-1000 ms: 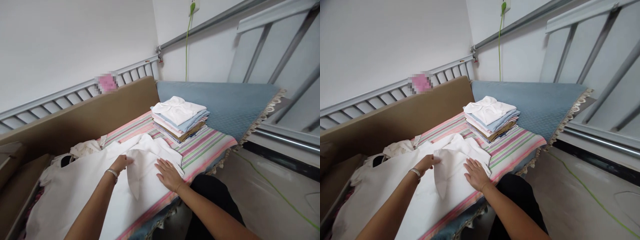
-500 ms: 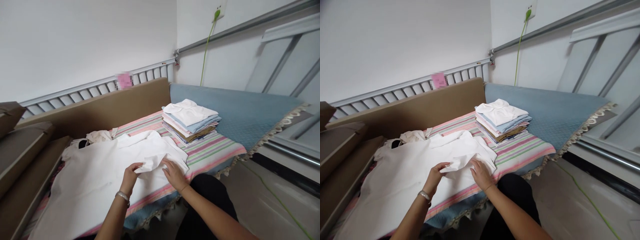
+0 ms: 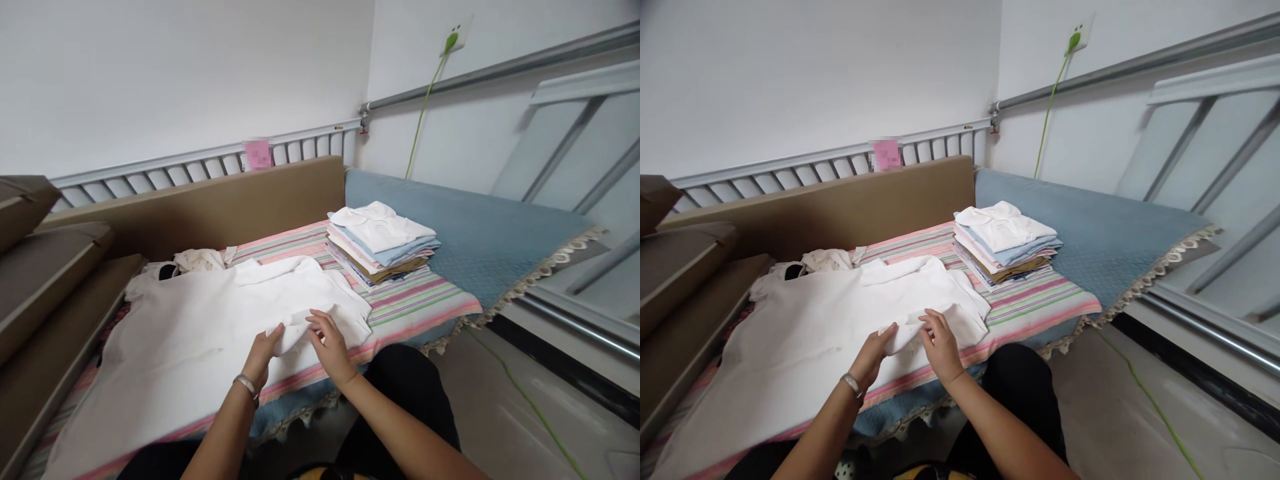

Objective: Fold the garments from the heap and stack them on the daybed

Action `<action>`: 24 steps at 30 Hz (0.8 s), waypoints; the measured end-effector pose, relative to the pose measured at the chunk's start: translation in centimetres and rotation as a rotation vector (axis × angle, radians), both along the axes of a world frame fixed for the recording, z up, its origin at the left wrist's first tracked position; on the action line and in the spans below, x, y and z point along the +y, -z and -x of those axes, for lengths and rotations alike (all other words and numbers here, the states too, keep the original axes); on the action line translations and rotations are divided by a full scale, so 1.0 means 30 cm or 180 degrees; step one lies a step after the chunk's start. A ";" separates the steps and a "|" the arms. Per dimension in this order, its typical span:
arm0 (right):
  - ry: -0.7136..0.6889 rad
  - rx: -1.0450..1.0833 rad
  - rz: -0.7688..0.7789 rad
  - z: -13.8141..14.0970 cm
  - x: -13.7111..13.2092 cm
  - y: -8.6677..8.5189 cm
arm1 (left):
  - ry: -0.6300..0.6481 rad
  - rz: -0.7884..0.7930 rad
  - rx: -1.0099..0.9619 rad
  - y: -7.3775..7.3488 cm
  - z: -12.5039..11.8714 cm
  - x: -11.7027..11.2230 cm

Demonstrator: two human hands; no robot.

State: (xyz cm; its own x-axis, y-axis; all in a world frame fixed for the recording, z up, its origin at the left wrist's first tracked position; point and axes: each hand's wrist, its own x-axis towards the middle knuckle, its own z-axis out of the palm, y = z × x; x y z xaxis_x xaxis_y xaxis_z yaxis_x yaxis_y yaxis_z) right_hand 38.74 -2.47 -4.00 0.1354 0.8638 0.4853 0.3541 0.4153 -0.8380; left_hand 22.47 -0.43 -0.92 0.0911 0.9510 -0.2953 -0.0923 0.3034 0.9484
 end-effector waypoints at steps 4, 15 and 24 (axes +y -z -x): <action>-0.0003 -0.0055 -0.0061 0.017 -0.023 -0.016 | -0.0024 0.0184 -0.0239 0.015 0.001 -0.001; -0.0038 -0.0068 0.0059 0.045 -0.013 0.001 | 0.0230 0.0350 -0.0798 0.037 -0.006 0.006; -0.0012 -0.0100 0.0157 0.051 -0.013 0.000 | 0.0420 0.0225 -0.1193 0.041 0.002 0.001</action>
